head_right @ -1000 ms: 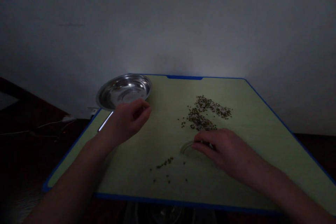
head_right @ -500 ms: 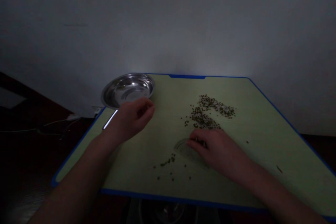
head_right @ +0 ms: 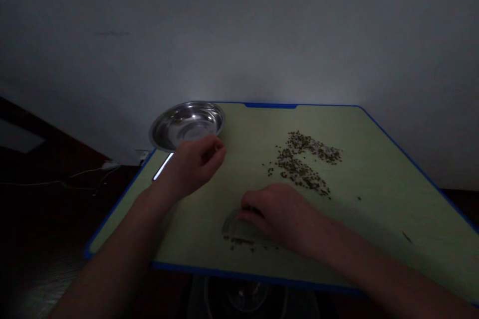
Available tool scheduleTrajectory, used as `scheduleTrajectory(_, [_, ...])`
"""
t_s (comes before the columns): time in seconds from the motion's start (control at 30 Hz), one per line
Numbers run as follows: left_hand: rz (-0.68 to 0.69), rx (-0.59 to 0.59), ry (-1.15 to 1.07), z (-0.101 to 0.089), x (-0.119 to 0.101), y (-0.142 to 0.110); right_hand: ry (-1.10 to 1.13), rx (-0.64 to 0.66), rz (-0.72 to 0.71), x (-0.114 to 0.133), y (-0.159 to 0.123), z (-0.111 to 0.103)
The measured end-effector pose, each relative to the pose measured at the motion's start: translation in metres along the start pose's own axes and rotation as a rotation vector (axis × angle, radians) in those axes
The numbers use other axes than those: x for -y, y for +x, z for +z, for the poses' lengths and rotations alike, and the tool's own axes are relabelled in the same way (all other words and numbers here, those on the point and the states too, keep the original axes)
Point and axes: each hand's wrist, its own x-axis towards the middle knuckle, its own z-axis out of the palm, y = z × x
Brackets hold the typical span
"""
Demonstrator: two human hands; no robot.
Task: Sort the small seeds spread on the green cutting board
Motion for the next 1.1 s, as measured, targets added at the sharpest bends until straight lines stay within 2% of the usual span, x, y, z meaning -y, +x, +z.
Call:
scheduleTrajectory(0.27, [0.006,0.001,0.007,0.000,-0.001,0.000,0.112,0.119,-0.061,0.008,-0.010,0.010])
scheduleTrajectory(0.6, [-0.002,0.018,0.008,-0.002,-0.003,0.000,0.209,0.120,-0.037,0.015,-0.022,0.007])
scheduleTrajectory(0.7, [-0.003,0.021,0.005,-0.001,-0.003,0.001,0.209,0.085,0.010,0.009,-0.026,-0.002])
scheduleTrajectory(0.8, [-0.007,0.020,0.005,0.000,-0.003,0.001,0.185,0.011,0.101,-0.008,-0.038,-0.011])
scheduleTrajectory(0.93, [-0.004,0.021,-0.003,0.000,-0.003,0.001,0.165,-0.025,0.181,-0.031,-0.058,-0.010])
scheduleTrajectory(1.0, [-0.003,0.021,-0.010,0.000,-0.003,0.001,0.185,-0.015,0.196,-0.033,-0.064,-0.005])
scheduleTrajectory(1.1, [-0.008,0.029,-0.006,0.000,-0.002,0.002,0.233,0.012,0.193,-0.022,-0.063,0.003])
